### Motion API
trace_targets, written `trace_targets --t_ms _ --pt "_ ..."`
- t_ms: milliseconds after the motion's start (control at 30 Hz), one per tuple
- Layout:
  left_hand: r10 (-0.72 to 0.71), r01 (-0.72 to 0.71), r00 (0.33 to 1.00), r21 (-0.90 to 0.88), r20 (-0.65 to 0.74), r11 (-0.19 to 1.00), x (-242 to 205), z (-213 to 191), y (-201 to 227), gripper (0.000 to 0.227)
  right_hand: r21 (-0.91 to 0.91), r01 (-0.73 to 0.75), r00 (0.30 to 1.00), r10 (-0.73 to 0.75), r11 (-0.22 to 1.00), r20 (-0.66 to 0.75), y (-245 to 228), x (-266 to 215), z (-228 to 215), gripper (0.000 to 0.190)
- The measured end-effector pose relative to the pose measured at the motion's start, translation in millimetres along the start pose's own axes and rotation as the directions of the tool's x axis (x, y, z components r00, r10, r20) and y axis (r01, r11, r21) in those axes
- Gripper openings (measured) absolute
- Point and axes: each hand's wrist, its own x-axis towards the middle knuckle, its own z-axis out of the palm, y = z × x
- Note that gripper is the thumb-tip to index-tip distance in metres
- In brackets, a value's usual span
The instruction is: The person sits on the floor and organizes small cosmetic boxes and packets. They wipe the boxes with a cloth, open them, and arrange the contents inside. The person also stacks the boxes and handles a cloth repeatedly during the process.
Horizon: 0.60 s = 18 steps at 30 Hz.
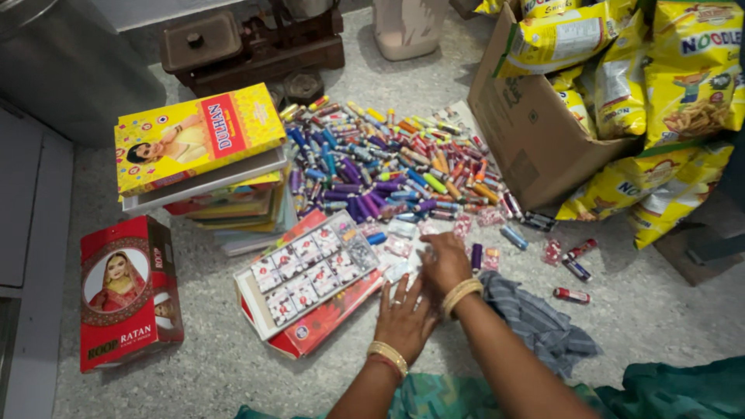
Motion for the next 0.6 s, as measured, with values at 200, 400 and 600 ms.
trace_targets --t_ms 200,400,600 --pt "0.047 -0.049 0.997 -0.048 -0.053 0.998 4.2 -8.0 19.6 0.062 -0.131 -0.081 0.948 0.036 0.988 -0.317 51.6 -9.3 -33.2 0.031" --pt "0.142 -0.143 0.990 -0.037 -0.022 0.989 9.3 -2.4 44.2 0.062 -0.273 -0.652 0.742 0.520 0.707 -0.424 103.4 -26.4 -92.3 0.047" --pt "0.211 -0.209 0.977 -0.085 0.019 0.974 25.8 0.1 67.3 0.066 -0.100 -0.880 0.449 0.747 0.464 -0.490 144.8 -50.2 -122.9 0.062"
